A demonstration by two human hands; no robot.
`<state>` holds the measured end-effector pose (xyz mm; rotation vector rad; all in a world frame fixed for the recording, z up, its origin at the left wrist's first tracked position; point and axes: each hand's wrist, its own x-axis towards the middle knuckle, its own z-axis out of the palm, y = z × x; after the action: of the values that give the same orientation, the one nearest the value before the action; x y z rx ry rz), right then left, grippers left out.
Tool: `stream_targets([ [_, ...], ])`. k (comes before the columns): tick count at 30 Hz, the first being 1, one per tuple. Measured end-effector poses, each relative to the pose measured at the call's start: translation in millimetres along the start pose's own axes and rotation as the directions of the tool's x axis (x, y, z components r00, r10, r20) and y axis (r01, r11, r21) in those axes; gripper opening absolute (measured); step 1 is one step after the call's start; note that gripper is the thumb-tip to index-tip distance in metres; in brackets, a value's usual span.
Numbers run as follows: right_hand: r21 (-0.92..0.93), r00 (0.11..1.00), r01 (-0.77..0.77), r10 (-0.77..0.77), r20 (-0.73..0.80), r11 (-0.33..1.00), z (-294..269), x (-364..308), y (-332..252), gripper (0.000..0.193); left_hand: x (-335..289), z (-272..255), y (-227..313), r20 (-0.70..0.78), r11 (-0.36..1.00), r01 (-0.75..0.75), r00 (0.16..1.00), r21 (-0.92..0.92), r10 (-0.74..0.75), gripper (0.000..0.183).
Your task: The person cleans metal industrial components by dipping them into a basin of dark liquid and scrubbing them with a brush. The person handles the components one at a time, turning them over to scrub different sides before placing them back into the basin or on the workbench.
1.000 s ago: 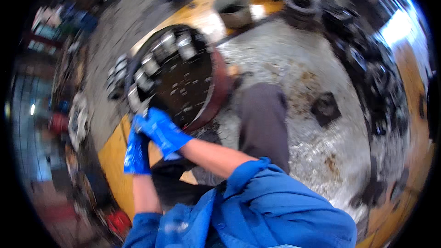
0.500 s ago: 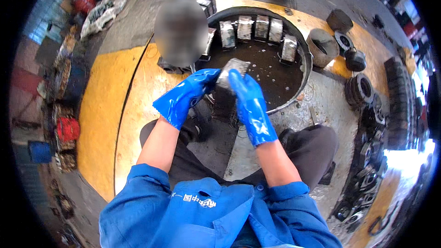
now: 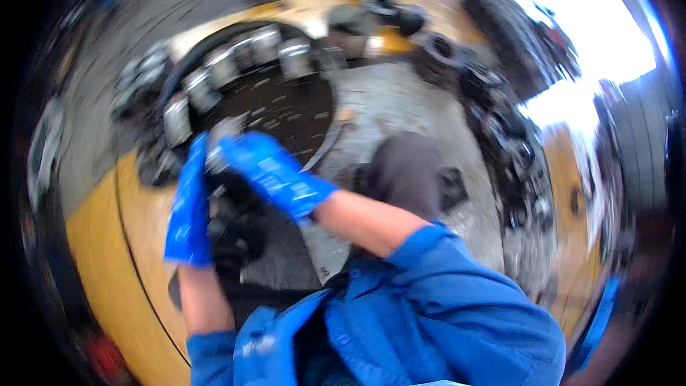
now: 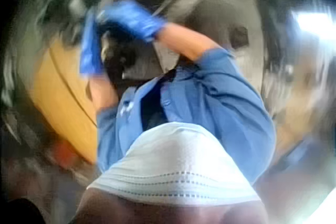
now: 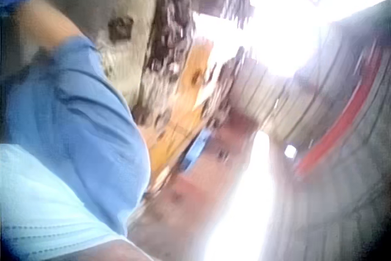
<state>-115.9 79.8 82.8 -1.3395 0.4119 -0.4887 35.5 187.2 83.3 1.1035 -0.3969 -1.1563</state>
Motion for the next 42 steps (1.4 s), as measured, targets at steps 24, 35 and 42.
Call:
stream_targets([
  [24, 0.035, 0.458, 0.689, -0.397, -0.795, 0.724, -199, -197, -133, 0.049, 71, 244, -13, 0.323, 0.734, -0.227, 0.946, 0.641, 0.011, 0.057],
  [35, -0.600, -0.392, 0.548, -0.454, -0.800, 0.583, -357, -296, -172, 0.039, 31, 443, 46, 0.744, 0.694, -0.602, 0.653, 0.394, 0.144, 0.060],
  [42, -0.352, 0.157, 0.683, -0.599, -0.785, 0.640, -212, -135, -140, 0.047, 72, 258, 47, 0.522, 0.632, -0.486, 0.840, 0.604, 0.147, 0.063],
])
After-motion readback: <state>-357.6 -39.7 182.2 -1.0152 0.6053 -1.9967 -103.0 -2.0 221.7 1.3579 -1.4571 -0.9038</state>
